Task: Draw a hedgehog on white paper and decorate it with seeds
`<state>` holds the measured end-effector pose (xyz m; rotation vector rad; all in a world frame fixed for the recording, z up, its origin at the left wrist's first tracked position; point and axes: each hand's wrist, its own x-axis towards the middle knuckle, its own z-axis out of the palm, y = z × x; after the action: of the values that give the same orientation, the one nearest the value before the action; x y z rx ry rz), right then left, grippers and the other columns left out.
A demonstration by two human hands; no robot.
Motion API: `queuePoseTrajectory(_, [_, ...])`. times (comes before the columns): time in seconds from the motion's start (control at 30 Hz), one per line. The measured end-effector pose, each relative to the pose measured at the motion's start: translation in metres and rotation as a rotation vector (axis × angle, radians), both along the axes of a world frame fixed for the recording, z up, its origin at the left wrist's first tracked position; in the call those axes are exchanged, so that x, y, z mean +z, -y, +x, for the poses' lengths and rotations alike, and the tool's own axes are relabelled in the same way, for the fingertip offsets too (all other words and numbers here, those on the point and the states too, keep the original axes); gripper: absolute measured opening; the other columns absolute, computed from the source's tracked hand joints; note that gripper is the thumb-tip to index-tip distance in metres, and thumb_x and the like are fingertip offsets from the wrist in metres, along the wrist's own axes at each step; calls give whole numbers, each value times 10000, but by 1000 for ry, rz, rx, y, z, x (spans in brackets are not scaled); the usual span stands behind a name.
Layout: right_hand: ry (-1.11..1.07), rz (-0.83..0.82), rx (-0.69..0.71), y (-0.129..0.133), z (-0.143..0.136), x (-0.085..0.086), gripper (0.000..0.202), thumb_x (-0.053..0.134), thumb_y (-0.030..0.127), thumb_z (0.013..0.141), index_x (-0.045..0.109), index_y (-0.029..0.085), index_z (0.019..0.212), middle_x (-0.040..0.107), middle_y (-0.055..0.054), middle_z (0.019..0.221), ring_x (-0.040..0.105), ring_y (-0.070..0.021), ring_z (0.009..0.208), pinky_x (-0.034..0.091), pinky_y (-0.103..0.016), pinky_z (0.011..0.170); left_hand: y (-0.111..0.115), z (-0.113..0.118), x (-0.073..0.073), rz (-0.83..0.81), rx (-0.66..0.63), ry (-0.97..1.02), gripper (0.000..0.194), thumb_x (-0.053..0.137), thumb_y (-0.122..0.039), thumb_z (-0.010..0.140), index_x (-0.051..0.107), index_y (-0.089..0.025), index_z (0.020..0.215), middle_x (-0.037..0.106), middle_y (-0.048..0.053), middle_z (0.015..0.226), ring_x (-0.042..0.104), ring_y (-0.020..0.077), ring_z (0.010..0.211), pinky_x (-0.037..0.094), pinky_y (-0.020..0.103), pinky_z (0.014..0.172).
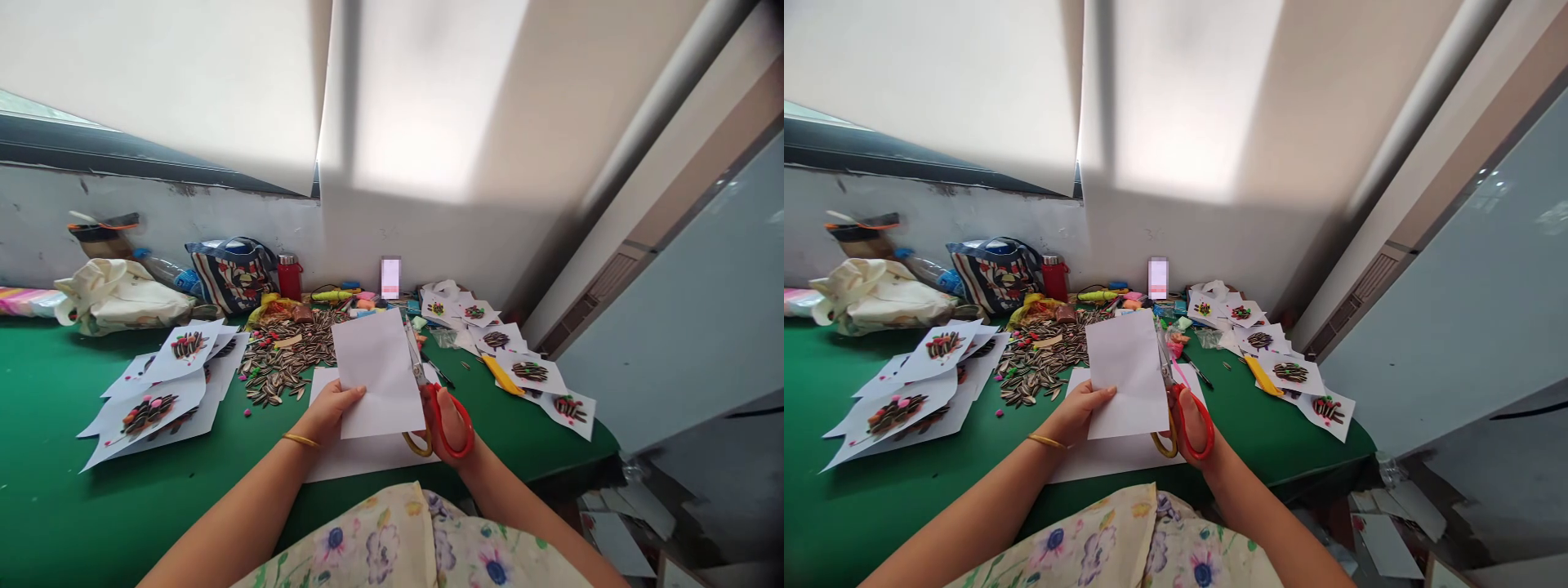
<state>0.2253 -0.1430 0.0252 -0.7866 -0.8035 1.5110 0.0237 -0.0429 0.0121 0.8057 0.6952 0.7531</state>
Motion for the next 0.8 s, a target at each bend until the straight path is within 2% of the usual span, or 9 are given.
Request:
queuePoseTrajectory(0.17, [-45, 51, 1, -7, -1, -7, 550, 543, 743, 795, 611, 198, 816, 418, 46, 490, 282, -69, 411, 231, -205, 390, -1, -1, -1, 7, -5, 3, 447, 853, -257, 618, 699, -107, 1010, 762, 155, 907, 735, 304, 790, 592, 364, 678])
queuePoseTrajectory(0.33, [-35, 13, -24, -9, 3, -15, 565, 575, 760, 756, 582, 197, 791, 398, 60, 464, 229, -51, 388, 176, -195, 372, -2, 0, -3, -2, -11, 12, 459, 849, -248, 626, 693, -113, 1036, 763, 155, 921, 735, 297, 781, 591, 362, 680])
queuePoseTrajectory(0.43, [9, -2, -38, -6, 7, -17, 591, 529, 777, 773, 578, 188, 759, 435, 40, 496, 294, -62, 408, 230, -195, 385, -1, 0, -3, 0, -13, -1, 449, 852, -254, 625, 701, -105, 1020, 764, 155, 904, 732, 283, 755, 591, 358, 678])
queuePoseTrajectory(0.57, [-2, 19, -23, -3, 10, -10, 566, 498, 754, 813, 592, 195, 821, 516, 3, 653, 421, -83, 511, 358, -203, 459, -1, 0, -6, 18, -39, -28, 412, 863, -259, 613, 719, -100, 964, 765, 140, 846, 722, 251, 696, 588, 334, 660])
queuePoseTrajectory(0.8, [-77, 31, 43, -8, 7, -3, 593, 459, 775, 815, 554, 192, 766, 446, 33, 581, 355, -60, 456, 355, -174, 420, -2, 2, -9, 35, -63, -34, 404, 864, -271, 613, 721, -96, 948, 764, 143, 852, 719, 247, 692, 587, 329, 659])
